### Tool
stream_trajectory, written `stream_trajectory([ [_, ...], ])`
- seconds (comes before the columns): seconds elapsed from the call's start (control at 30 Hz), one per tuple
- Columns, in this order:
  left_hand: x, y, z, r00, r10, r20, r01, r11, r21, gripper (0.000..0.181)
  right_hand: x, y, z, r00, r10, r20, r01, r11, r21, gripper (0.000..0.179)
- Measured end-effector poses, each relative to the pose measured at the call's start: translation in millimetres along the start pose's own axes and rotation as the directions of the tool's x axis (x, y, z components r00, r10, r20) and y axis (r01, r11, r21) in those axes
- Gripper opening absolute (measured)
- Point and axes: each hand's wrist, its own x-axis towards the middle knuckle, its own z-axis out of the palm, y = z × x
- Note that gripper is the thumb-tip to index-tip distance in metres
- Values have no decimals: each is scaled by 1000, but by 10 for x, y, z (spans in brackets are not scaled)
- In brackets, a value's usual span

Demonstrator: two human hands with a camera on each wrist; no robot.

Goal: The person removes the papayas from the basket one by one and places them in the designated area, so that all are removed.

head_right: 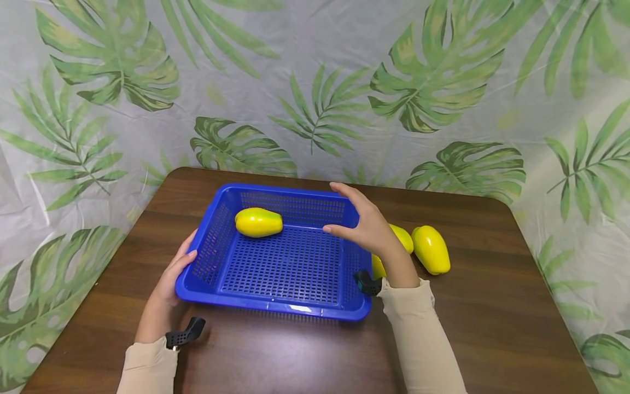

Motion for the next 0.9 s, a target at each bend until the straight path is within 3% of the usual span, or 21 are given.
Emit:
stream_trajectory([
  [0.07, 2, 4, 2, 1000, 1, 4, -1, 1000, -1, 52, 37, 8, 34, 1000, -2, 16, 2, 1000, -12, 72],
  [0.33, 0, 25, 9, 1000, 0, -2, 0, 1000, 7, 52, 221, 370, 222, 997, -13, 69, 15, 1000, -27, 77],
  [0.53, 5, 20, 4, 1000, 2, 0, -2, 1000, 8, 53, 329, 387, 335, 992, -28, 125, 30, 999, -16, 78],
  [0.9, -3, 12, -1, 1000, 9, 0, -9, 1000, 6, 52, 498, 431, 554, 980, 32, 197, -22, 998, -53, 79],
])
